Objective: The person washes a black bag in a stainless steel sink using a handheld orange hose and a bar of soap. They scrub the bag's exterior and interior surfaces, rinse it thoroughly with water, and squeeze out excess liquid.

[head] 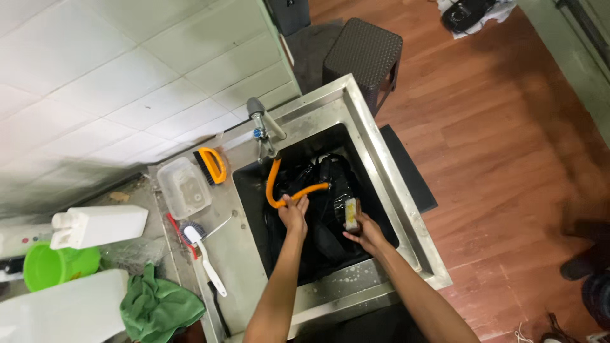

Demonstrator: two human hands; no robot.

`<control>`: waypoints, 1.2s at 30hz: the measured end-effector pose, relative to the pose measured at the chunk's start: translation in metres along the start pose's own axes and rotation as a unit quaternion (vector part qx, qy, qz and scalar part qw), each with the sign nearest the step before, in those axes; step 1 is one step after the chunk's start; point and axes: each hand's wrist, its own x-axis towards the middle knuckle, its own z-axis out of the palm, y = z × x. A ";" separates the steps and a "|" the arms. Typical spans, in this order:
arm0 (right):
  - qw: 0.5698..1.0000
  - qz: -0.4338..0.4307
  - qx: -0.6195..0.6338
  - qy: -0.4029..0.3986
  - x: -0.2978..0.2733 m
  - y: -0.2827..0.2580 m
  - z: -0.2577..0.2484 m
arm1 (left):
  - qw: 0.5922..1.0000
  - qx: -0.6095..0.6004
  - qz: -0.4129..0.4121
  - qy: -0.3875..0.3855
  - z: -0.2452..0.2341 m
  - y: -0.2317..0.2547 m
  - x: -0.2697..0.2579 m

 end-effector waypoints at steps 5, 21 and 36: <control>0.999 0.011 0.030 -0.018 0.060 0.013 0.026 | 1.000 -0.002 -0.010 -0.008 -0.019 0.025 -0.073; 0.979 -0.083 -0.185 -0.022 0.005 0.034 0.042 | 0.992 -0.112 -0.049 0.017 -0.027 0.040 -0.051; 0.844 -0.363 -0.394 0.011 -0.083 0.159 0.159 | 0.992 0.125 0.012 -0.003 -0.099 0.068 0.033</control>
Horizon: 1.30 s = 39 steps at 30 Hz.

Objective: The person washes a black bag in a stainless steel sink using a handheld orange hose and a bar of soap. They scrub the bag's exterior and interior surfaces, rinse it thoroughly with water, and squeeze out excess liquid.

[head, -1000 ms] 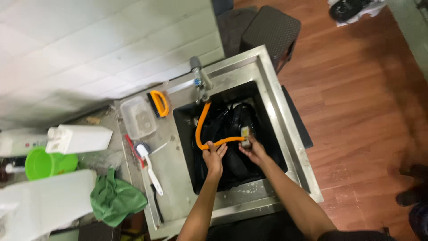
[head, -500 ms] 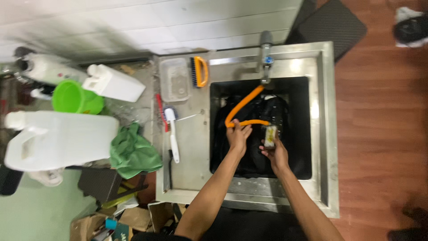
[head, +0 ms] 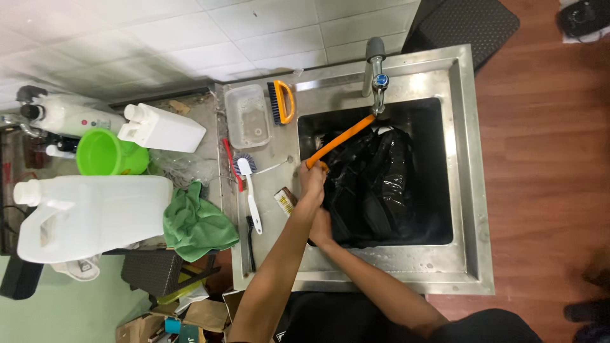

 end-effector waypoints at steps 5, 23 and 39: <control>0.976 -0.126 -0.177 -0.008 0.039 -0.022 -0.033 | 0.987 0.156 0.040 -0.007 0.005 -0.005 -0.050; 0.989 0.096 0.076 -0.088 0.101 0.051 -0.109 | 0.879 0.470 0.074 -0.030 -0.021 -0.095 -0.091; 0.983 0.083 -0.125 -0.106 0.154 0.013 -0.109 | 0.897 0.441 0.019 -0.033 -0.029 -0.085 -0.107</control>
